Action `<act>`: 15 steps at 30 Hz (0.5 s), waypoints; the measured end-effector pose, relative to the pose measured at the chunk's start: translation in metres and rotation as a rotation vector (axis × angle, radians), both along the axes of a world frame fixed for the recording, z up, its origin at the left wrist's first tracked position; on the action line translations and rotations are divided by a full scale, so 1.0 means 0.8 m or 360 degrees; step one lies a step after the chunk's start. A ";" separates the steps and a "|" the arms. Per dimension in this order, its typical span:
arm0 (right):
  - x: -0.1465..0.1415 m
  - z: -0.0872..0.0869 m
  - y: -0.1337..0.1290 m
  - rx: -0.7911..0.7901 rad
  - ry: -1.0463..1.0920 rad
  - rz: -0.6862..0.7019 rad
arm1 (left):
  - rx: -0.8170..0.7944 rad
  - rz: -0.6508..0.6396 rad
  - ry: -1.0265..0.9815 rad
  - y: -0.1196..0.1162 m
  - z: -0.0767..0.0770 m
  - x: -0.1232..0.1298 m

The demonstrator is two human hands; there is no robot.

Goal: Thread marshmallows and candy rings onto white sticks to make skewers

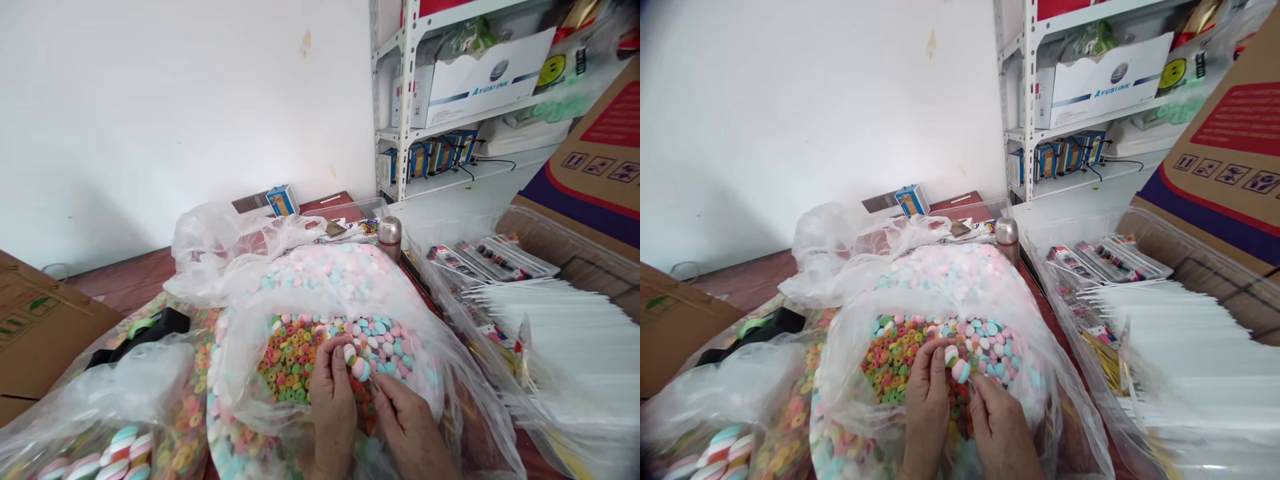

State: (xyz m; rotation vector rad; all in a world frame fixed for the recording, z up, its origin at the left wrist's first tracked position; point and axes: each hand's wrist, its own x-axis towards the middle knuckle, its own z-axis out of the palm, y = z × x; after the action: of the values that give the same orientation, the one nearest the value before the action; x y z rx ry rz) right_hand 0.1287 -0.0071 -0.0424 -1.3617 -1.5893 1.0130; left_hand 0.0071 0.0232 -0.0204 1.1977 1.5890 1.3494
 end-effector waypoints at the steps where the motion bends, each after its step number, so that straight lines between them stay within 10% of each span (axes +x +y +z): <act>1: -0.001 0.002 0.003 0.0018 -0.0012 -0.0004 | 0.0001 0.0024 0.0004 -0.002 -0.002 0.001; 11: -0.008 -0.018 0.023 0.0170 -0.0304 -0.0119 | 0.0095 -0.0062 0.0256 0.001 -0.011 0.002; 15: 0.019 -0.024 0.057 0.0195 -0.0467 -0.0332 | 0.0203 -0.0134 0.0867 0.033 -0.013 -0.012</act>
State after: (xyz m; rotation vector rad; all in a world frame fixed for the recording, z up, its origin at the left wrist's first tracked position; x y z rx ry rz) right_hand 0.1440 0.0387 -0.0615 -1.6069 -1.6468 0.6019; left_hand -0.0021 0.0499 -0.0308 1.8025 1.8057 1.1394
